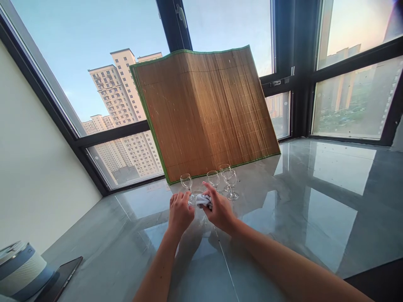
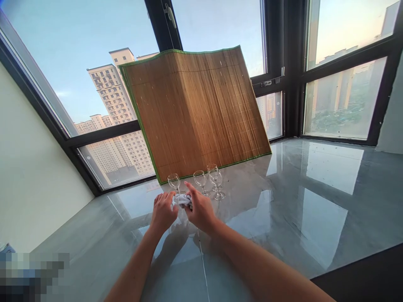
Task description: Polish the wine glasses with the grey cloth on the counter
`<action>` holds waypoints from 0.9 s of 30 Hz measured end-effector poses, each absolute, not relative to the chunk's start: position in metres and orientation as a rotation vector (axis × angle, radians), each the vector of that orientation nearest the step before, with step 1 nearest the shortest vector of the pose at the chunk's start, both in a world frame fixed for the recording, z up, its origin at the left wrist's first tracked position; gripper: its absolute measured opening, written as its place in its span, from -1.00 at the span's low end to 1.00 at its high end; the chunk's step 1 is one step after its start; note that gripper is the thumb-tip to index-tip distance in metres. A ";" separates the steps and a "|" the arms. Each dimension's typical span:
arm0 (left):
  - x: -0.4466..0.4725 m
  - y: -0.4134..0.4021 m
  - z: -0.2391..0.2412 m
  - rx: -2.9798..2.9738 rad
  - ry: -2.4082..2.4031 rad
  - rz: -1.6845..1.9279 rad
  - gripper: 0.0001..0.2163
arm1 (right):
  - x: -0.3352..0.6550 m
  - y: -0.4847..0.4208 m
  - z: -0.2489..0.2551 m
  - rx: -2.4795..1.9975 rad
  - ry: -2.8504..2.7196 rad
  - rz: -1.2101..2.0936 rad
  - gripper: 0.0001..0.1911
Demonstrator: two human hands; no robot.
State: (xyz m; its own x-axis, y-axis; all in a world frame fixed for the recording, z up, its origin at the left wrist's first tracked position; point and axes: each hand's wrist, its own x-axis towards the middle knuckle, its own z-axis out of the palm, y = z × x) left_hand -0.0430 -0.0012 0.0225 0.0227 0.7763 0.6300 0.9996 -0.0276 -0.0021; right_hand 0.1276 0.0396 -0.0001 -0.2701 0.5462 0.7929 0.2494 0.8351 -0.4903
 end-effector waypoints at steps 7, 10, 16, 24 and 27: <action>-0.039 -0.005 0.027 -2.032 -1.703 -0.569 -0.60 | 0.128 0.042 0.005 -0.839 -1.678 0.365 -0.32; -0.032 -0.006 0.024 -2.028 -1.699 -0.634 -0.62 | 0.134 0.049 0.009 -0.918 -1.583 0.385 -0.35; -0.030 -0.003 0.015 -1.890 -1.831 -0.762 -0.69 | 0.132 0.046 0.009 -0.838 -1.643 0.466 -0.33; -0.035 -0.004 0.010 -1.892 -1.846 -0.657 -0.68 | 0.130 0.048 0.005 -0.750 -1.864 0.787 -0.36; -0.038 -0.005 0.013 -1.894 -1.816 -0.618 -0.69 | 0.134 0.049 0.006 -0.687 -1.952 0.971 -0.32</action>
State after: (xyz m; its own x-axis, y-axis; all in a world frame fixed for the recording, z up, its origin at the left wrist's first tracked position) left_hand -0.0381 -0.0052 0.0126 0.0369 0.8017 0.5966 0.9992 -0.0391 -0.0092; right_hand 0.1337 0.0489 0.0058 -0.5059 0.7457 0.4336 0.1042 0.5518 -0.8275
